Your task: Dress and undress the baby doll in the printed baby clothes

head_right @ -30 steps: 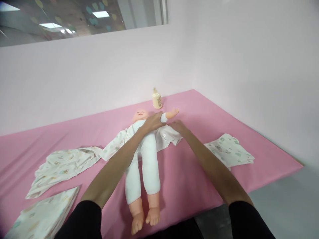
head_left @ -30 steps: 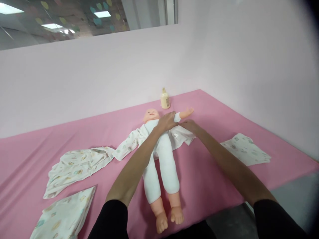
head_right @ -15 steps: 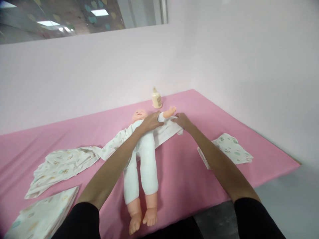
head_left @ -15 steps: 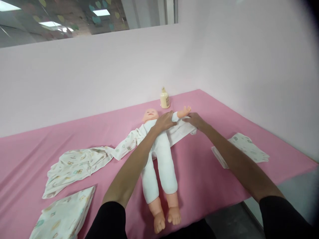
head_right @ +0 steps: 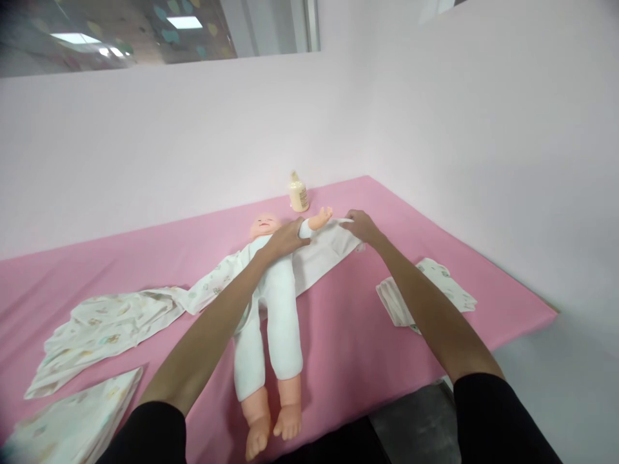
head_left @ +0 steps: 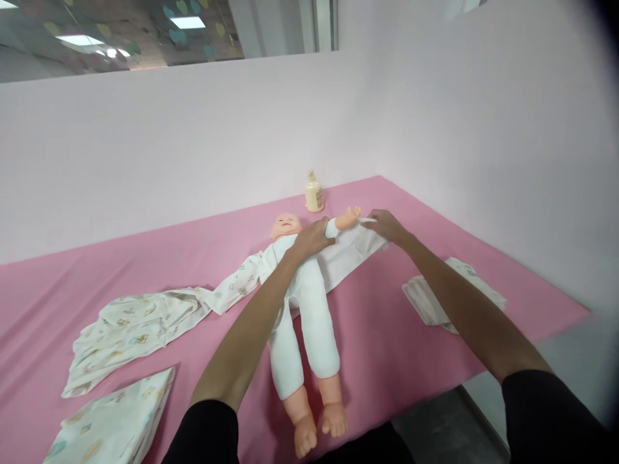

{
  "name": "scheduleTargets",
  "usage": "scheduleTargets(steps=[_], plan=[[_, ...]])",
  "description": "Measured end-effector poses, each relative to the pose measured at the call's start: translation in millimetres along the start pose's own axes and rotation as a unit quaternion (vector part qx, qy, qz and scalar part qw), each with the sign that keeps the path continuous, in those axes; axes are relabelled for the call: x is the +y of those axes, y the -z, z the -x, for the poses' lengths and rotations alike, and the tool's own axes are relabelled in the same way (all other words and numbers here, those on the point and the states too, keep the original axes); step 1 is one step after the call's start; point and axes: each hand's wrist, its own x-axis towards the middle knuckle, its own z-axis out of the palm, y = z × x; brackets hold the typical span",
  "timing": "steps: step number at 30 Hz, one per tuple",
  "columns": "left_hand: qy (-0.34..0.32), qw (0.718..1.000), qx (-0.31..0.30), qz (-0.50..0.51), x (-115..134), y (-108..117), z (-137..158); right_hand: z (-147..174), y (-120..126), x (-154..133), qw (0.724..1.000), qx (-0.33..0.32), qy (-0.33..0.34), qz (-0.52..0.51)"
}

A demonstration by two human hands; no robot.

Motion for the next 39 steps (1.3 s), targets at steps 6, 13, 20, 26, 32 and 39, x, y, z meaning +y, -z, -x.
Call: scheduleTargets(steps=[6,13,20,26,32,39], plan=[[-0.006,1.0,0.014,0.016,-1.8,-2.4,-1.3,8.2,-4.9,1.3,0.989,-0.136,-0.027,0.044],[-0.008,0.999,0.028,0.028,-0.6,-2.1,1.9,-0.4,7.4,20.7,0.957,-0.198,-0.205,-0.06],[-0.007,1.0,0.021,0.018,1.6,-2.7,2.5,17.6,18.9,29.3,0.924,-0.355,-0.133,-0.039],[-0.007,1.0,0.018,0.012,1.7,-3.8,1.6,9.0,24.7,16.6,0.927,-0.364,-0.085,0.009],[-0.003,1.0,0.015,0.022,0.7,-4.8,0.8,-26.1,12.3,17.6,0.972,-0.032,-0.007,0.234],[-0.003,0.999,0.021,0.024,0.3,-6.2,-0.4,-23.7,-50.0,1.3,0.967,0.078,0.054,0.237]])
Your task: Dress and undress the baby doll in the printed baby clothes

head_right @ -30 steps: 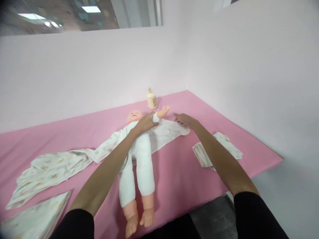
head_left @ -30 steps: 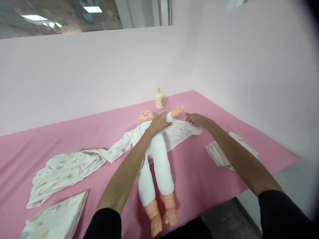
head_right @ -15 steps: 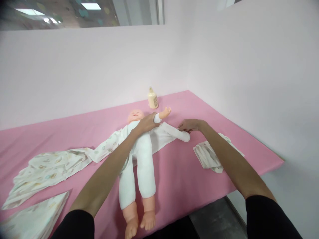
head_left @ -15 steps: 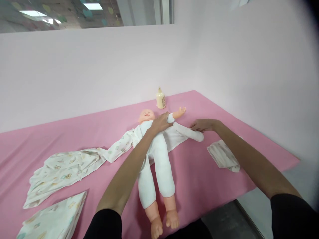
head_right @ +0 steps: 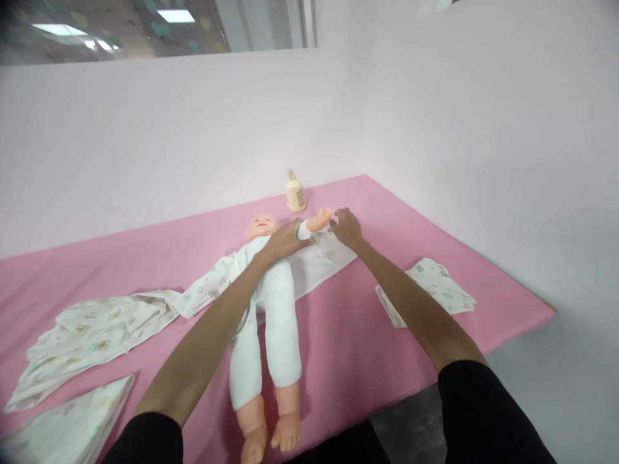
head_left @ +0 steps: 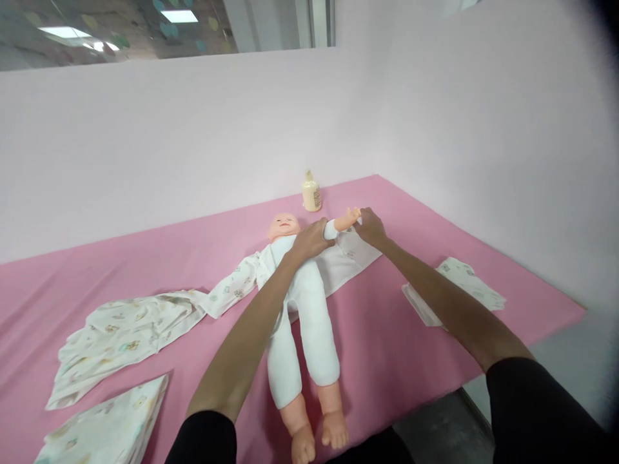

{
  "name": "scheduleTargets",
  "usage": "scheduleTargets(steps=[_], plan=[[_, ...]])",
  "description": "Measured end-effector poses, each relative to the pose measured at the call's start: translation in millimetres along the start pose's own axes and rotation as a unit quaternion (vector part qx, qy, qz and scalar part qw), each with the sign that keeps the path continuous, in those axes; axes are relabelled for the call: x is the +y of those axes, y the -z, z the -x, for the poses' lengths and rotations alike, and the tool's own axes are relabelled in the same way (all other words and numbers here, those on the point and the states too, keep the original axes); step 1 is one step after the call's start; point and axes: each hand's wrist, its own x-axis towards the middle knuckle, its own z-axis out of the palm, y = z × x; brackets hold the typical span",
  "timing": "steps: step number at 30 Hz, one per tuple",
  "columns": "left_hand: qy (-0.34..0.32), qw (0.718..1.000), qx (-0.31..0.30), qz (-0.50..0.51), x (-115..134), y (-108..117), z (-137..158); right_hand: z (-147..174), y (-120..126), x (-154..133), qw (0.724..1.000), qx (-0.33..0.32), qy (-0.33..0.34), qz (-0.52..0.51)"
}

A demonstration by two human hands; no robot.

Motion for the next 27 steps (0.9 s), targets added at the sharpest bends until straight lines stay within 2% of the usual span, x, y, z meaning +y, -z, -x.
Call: scheduleTargets(steps=[4,8,17,22,27], plan=[[-0.021,1.0,0.008,0.007,0.7,-0.9,0.6,11.2,-9.5,-30.1,0.993,-0.112,0.02,-0.01],[-0.033,0.999,0.008,0.02,2.8,-0.2,1.9,18.1,-12.0,-42.3,0.989,-0.148,0.016,-0.001],[-0.037,0.999,-0.004,-0.009,2.8,-3.0,-0.3,10.7,2.8,-14.1,0.962,-0.268,0.047,-0.034],[-0.051,0.998,0.0,-0.024,9.5,-4.0,-1.3,18.8,-3.1,-17.9,0.96,-0.266,0.081,-0.043],[-0.057,0.998,0.003,-0.027,17.2,-5.0,-1.6,23.6,-4.6,-27.1,0.98,-0.187,0.069,-0.032]])
